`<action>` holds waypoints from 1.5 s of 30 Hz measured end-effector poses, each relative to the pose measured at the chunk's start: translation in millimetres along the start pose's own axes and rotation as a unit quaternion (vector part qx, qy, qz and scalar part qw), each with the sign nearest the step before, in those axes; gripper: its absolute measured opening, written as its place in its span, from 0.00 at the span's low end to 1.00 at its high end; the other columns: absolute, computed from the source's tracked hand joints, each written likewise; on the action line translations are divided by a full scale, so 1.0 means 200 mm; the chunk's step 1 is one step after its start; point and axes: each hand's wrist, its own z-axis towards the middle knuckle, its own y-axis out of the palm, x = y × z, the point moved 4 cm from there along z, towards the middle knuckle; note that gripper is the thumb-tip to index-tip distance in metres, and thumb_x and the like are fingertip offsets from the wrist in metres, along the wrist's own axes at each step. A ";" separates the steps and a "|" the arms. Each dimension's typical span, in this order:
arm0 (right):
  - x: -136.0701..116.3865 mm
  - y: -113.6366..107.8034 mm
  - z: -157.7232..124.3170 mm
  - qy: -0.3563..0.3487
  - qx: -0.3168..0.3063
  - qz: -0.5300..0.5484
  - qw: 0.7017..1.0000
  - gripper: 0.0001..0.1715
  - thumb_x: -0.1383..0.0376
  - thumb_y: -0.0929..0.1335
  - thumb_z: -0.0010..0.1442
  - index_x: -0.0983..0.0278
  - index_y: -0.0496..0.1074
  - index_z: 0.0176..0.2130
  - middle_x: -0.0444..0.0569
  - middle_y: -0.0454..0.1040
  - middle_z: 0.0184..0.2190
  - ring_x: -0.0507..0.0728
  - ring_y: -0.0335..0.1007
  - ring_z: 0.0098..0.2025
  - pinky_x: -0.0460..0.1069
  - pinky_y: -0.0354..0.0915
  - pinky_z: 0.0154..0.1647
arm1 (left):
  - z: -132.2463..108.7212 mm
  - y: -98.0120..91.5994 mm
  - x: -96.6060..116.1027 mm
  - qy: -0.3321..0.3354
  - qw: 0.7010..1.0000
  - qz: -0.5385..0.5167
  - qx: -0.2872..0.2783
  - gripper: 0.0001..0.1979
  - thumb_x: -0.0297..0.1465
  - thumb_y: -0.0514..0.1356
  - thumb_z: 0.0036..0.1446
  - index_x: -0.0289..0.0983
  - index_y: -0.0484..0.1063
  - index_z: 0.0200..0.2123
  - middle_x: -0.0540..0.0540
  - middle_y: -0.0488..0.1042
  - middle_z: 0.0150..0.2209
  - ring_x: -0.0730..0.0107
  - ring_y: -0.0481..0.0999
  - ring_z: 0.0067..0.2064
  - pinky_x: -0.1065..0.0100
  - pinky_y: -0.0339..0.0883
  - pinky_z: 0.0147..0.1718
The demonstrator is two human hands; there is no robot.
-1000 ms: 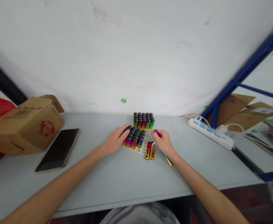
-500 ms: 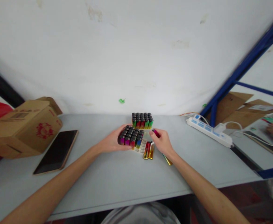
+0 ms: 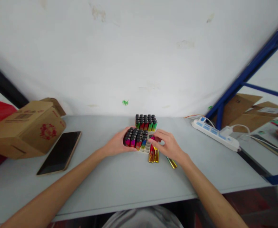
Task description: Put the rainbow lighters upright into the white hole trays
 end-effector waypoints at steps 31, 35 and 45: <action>0.19 -0.08 -0.09 0.103 -0.182 -0.095 0.973 0.40 0.43 0.85 0.52 0.63 0.75 0.51 0.55 0.78 0.51 0.65 0.74 0.52 0.56 0.69 0.55 | 0.02 -0.03 -0.01 -0.019 0.999 0.032 -0.020 0.47 0.56 0.79 0.43 0.39 0.73 0.62 0.42 0.85 0.55 0.41 0.84 0.56 0.53 0.78 0.55; 0.19 -0.02 -0.10 0.096 -0.224 -0.125 0.962 0.40 0.44 0.85 0.51 0.64 0.76 0.50 0.56 0.76 0.50 0.68 0.72 0.53 0.59 0.69 0.58 | 0.04 -0.05 0.00 -0.037 0.996 0.073 -0.035 0.41 0.57 0.79 0.42 0.39 0.75 0.52 0.46 0.86 0.45 0.45 0.84 0.48 0.59 0.76 0.46; 0.32 -0.01 -0.07 0.139 -0.180 0.040 0.973 0.31 0.49 0.83 0.57 0.62 0.74 0.49 0.50 0.80 0.44 0.63 0.77 0.47 0.55 0.72 0.50 | 0.02 -0.11 -0.02 -0.049 0.992 0.048 -0.105 0.38 0.54 0.79 0.44 0.40 0.72 0.50 0.50 0.84 0.43 0.53 0.81 0.47 0.66 0.73 0.43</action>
